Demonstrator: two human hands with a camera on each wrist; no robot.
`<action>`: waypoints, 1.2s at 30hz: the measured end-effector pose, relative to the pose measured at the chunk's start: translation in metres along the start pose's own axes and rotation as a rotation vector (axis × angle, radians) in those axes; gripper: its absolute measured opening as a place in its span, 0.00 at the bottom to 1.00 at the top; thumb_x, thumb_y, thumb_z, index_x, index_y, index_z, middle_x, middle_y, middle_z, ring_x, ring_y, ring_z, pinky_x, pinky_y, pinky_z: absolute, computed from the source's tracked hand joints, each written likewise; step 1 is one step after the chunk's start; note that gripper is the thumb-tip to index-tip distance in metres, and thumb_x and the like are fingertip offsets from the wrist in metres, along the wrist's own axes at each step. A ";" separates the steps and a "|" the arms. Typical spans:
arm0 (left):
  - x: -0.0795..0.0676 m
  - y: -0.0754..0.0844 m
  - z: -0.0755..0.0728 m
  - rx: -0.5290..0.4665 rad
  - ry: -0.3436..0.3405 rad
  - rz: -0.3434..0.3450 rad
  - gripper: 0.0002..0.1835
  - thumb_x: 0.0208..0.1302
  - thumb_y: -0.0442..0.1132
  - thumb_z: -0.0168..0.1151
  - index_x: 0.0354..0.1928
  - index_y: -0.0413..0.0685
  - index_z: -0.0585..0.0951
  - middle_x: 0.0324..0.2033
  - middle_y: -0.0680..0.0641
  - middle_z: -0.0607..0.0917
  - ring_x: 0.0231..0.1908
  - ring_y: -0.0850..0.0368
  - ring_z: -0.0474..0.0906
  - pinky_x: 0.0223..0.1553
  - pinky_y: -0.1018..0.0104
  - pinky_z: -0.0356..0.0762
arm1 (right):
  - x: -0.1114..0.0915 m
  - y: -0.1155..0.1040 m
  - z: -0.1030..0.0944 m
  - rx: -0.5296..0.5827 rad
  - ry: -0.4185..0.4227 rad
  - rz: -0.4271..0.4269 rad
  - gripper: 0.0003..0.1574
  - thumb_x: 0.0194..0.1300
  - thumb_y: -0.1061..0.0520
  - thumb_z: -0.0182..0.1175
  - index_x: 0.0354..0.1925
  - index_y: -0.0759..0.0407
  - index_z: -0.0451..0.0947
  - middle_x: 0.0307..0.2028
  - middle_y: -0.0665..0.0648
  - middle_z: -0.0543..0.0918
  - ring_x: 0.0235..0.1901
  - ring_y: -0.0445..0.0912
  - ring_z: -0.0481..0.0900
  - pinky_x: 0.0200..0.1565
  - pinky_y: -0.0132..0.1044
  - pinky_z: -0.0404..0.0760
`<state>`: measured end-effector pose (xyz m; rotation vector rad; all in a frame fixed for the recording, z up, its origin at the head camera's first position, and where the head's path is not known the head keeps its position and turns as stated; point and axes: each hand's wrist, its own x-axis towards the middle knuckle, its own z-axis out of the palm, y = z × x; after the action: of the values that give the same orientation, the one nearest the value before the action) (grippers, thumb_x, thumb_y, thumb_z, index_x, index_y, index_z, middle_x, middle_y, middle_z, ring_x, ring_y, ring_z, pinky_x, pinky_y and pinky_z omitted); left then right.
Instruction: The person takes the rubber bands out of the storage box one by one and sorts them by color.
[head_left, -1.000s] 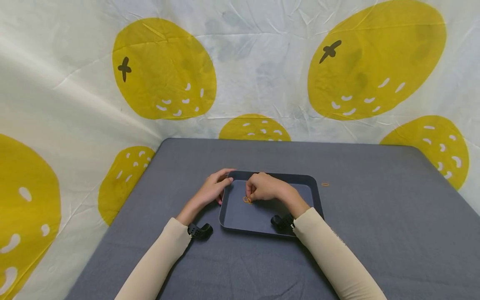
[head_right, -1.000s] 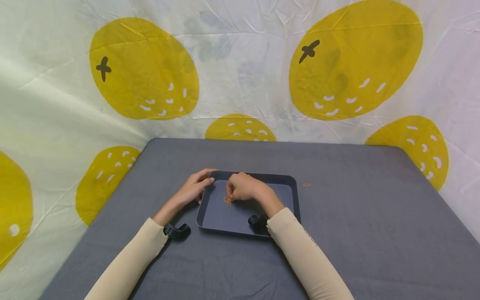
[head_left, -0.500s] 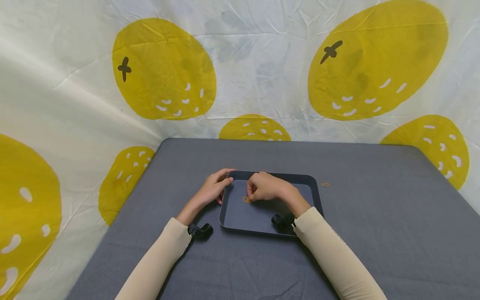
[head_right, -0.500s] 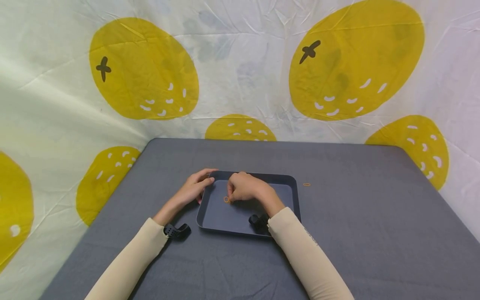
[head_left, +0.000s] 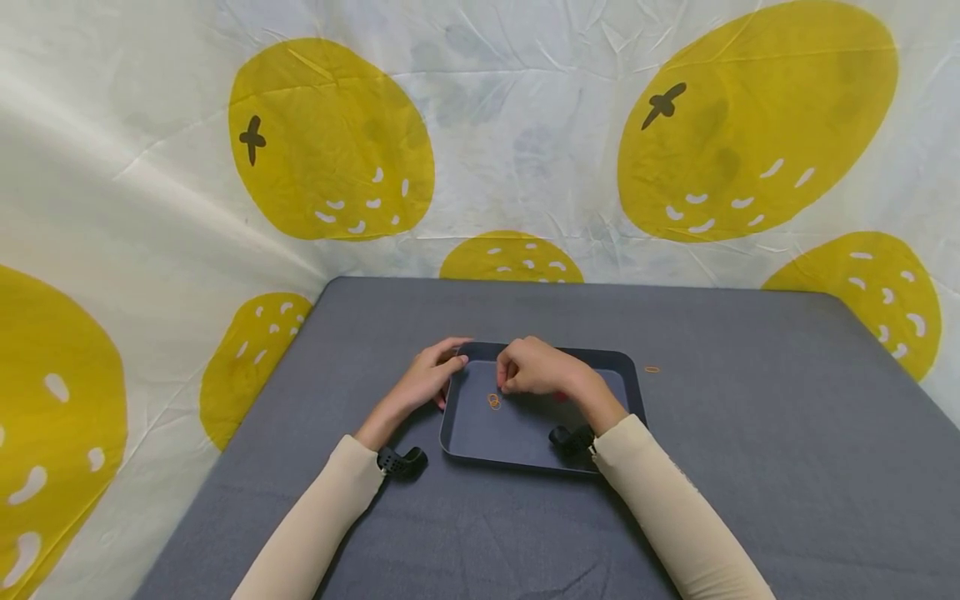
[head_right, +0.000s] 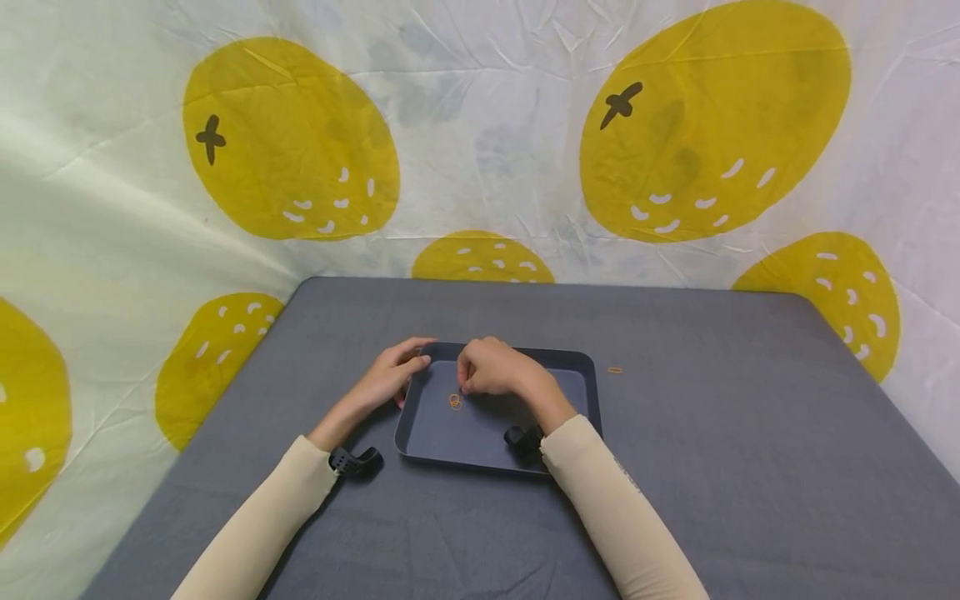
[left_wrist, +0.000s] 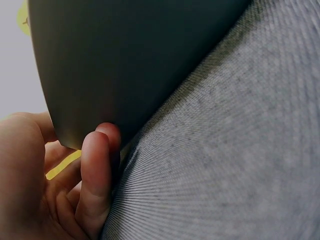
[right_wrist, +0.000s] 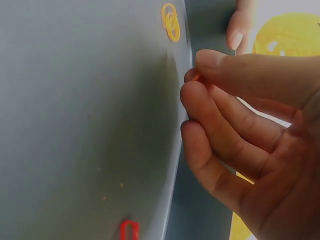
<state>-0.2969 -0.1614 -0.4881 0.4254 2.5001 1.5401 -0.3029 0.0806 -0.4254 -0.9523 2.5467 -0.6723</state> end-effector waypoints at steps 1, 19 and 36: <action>0.000 0.000 0.000 0.000 0.001 0.000 0.23 0.79 0.50 0.54 0.72 0.64 0.74 0.38 0.42 0.85 0.11 0.54 0.74 0.15 0.52 0.83 | 0.000 0.000 -0.001 0.004 0.001 0.005 0.07 0.64 0.63 0.67 0.32 0.52 0.88 0.28 0.47 0.88 0.26 0.40 0.80 0.31 0.32 0.79; -0.003 0.002 0.002 -0.013 -0.001 -0.002 0.23 0.79 0.49 0.54 0.72 0.62 0.74 0.42 0.44 0.86 0.11 0.54 0.74 0.15 0.53 0.83 | -0.014 0.004 -0.017 0.099 0.054 -0.018 0.08 0.70 0.64 0.65 0.35 0.56 0.89 0.30 0.50 0.90 0.32 0.50 0.86 0.35 0.35 0.83; -0.004 0.002 0.002 0.007 -0.001 0.003 0.23 0.80 0.50 0.54 0.72 0.64 0.74 0.32 0.42 0.81 0.11 0.53 0.74 0.16 0.52 0.83 | -0.028 0.004 -0.032 0.102 0.108 -0.043 0.06 0.69 0.63 0.65 0.37 0.57 0.88 0.31 0.50 0.89 0.32 0.50 0.85 0.35 0.37 0.81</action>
<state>-0.2920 -0.1600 -0.4872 0.4310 2.5058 1.5324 -0.2998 0.1120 -0.3964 -0.9635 2.5625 -0.8790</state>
